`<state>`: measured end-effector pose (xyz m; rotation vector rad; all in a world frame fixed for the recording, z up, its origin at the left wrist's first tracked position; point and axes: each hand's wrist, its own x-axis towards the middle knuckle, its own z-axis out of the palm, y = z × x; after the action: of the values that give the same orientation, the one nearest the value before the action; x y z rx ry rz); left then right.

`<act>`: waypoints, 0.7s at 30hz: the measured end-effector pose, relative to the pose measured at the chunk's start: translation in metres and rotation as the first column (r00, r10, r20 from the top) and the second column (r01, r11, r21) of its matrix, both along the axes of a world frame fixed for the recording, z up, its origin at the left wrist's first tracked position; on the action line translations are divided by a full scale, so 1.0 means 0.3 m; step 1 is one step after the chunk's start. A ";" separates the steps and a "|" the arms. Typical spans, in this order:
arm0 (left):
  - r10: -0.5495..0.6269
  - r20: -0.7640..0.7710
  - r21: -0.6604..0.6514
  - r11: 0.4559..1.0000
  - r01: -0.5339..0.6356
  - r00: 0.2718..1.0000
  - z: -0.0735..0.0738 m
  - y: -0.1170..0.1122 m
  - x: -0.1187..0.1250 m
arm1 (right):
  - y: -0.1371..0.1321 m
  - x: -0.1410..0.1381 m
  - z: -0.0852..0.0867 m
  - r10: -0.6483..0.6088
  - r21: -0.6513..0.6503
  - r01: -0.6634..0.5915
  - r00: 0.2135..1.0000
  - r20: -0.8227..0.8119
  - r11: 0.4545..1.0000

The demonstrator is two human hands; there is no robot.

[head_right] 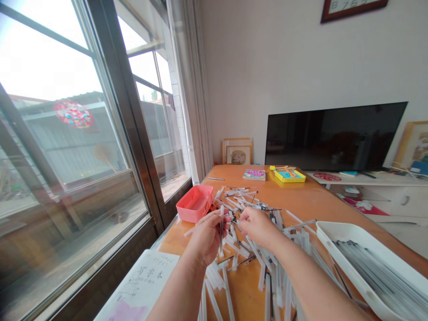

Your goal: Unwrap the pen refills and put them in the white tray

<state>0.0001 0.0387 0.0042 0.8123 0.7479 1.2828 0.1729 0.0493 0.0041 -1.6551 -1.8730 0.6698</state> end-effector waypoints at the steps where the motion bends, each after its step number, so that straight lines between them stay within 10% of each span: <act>1: -0.037 -0.006 0.011 0.999 0.037 0.999 0.001 -0.005 0.005 | -0.025 0.019 0.021 0.009 -0.002 -0.009 0.996 -0.093 1.000; 6: -0.245 -0.051 0.065 0.967 0.248 0.968 0.005 -0.040 0.035 | -0.124 0.105 0.112 0.038 0.022 -0.030 0.843 -0.537 0.999; 21: -0.386 -0.254 0.108 0.900 0.422 0.887 0.037 -0.082 0.055 | -0.147 0.138 0.172 0.130 0.050 -0.122 0.821 -0.557 0.991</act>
<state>0.0166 0.0142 0.0153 1.1946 0.6148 0.8857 0.2144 0.0051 0.0558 -1.1529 -1.5479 1.0649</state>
